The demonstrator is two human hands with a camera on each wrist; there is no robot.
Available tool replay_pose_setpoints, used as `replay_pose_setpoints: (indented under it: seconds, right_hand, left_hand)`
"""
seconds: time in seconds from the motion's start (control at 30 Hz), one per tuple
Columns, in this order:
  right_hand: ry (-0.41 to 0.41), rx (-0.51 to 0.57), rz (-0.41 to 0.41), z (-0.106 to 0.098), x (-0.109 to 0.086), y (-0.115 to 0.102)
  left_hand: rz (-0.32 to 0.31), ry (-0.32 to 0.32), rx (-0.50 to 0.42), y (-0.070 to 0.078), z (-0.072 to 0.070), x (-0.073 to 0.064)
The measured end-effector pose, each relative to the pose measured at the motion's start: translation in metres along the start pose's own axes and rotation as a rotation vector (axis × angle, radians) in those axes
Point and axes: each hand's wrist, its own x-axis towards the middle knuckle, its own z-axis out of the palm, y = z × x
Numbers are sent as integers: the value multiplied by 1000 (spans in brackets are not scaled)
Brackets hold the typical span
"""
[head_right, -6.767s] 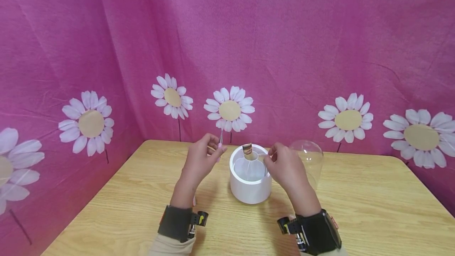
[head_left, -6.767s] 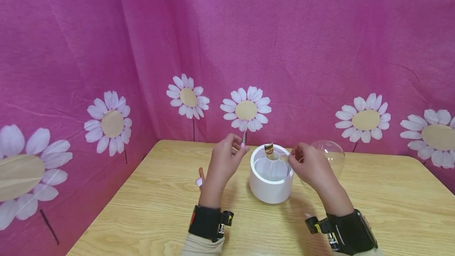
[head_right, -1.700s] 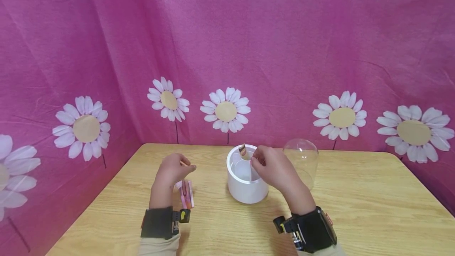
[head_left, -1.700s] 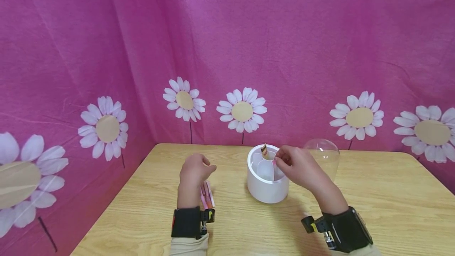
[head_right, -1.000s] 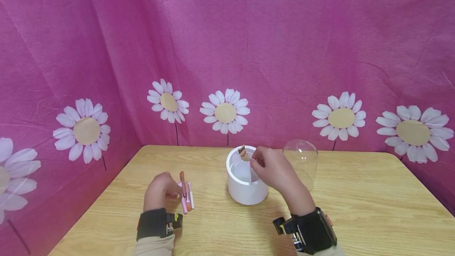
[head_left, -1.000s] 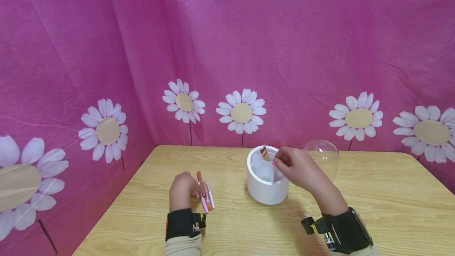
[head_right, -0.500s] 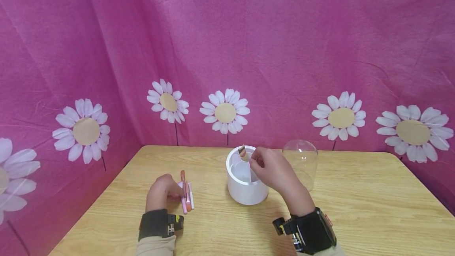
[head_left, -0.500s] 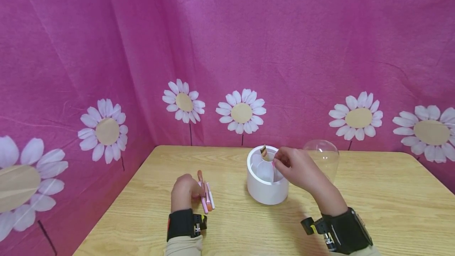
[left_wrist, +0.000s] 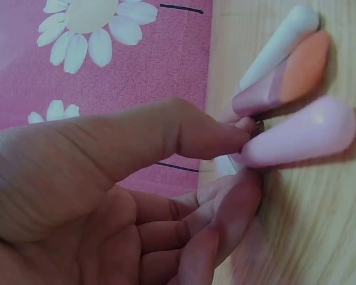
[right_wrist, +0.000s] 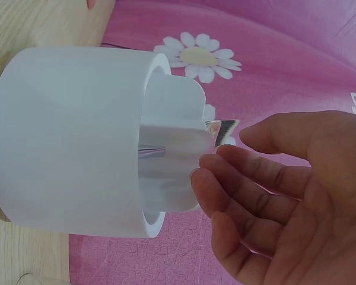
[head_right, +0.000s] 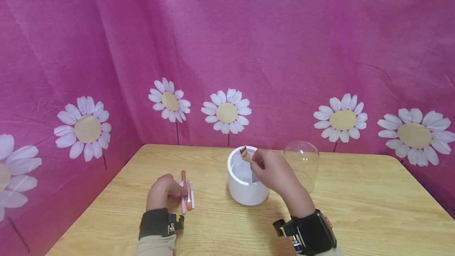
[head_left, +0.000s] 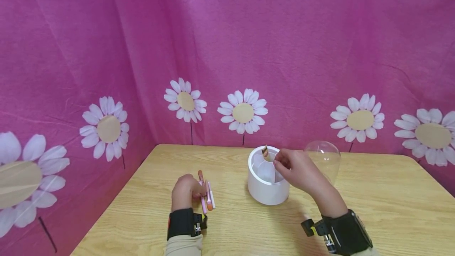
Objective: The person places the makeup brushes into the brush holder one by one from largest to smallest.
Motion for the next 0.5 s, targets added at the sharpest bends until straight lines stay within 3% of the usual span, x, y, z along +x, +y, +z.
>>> replay_pose_setpoints:
  seconds: [0.37,0.5]
  right_hand:
    - [1,4,-2,1,-1,-1]
    - [-5,5,3,0,0,-1]
  left_hand:
    - [-1,41,33,2,4,-2]
    - [46,66,33,2,1,-3]
